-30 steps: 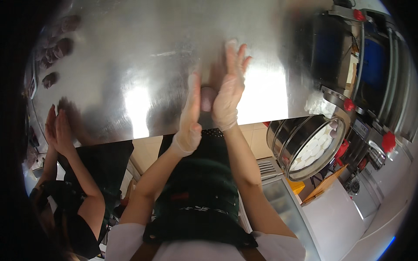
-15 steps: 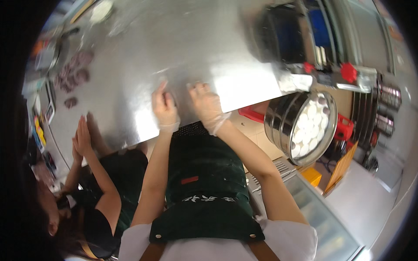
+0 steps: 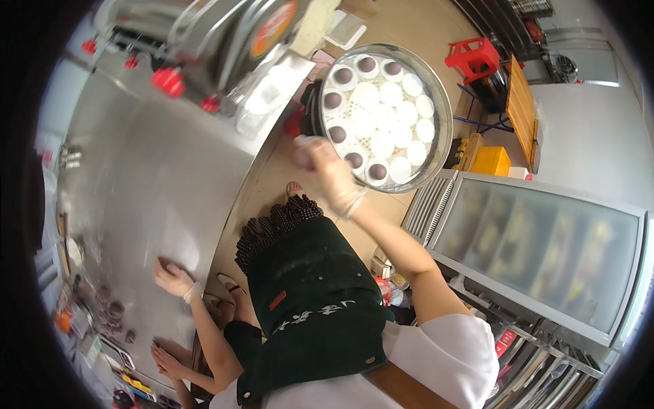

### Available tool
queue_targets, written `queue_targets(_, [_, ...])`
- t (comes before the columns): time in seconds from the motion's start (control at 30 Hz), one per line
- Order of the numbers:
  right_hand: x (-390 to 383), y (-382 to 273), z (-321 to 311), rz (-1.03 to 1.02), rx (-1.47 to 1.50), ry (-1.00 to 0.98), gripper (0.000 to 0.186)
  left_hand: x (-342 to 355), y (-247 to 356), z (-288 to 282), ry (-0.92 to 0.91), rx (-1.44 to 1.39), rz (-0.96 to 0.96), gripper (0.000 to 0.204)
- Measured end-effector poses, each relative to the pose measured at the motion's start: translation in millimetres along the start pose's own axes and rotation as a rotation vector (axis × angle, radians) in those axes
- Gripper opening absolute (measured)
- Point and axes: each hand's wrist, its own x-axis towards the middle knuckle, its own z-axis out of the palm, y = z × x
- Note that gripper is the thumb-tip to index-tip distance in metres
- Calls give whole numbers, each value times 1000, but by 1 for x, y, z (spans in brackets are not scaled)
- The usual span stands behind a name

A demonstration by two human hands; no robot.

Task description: Rolling dough into buns and placing them into a steamer tray.

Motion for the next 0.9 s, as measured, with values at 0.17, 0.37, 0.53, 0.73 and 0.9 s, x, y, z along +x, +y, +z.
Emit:
queue_targets(0.17, [25, 161, -71, 331, -260, 217, 61, 3, 4, 2, -16, 109, 62, 42])
queue_targets(0.37, [72, 321, -151, 485, -367, 443, 52, 2, 3, 4, -118, 312, 94, 45])
queue_targets(0.53, [92, 403, -164, 587, -416, 380, 53, 6, 1, 6, -252, 522, 46, 45])
queue_targets(0.73, [108, 440, -147, 669, -342, 338, 57, 12, 28, 0, -367, 490, -191, 38])
queue_targets(0.9, [116, 444, -144, 691, -371, 230, 67, 25, 54, -6, -344, 484, -218, 37])
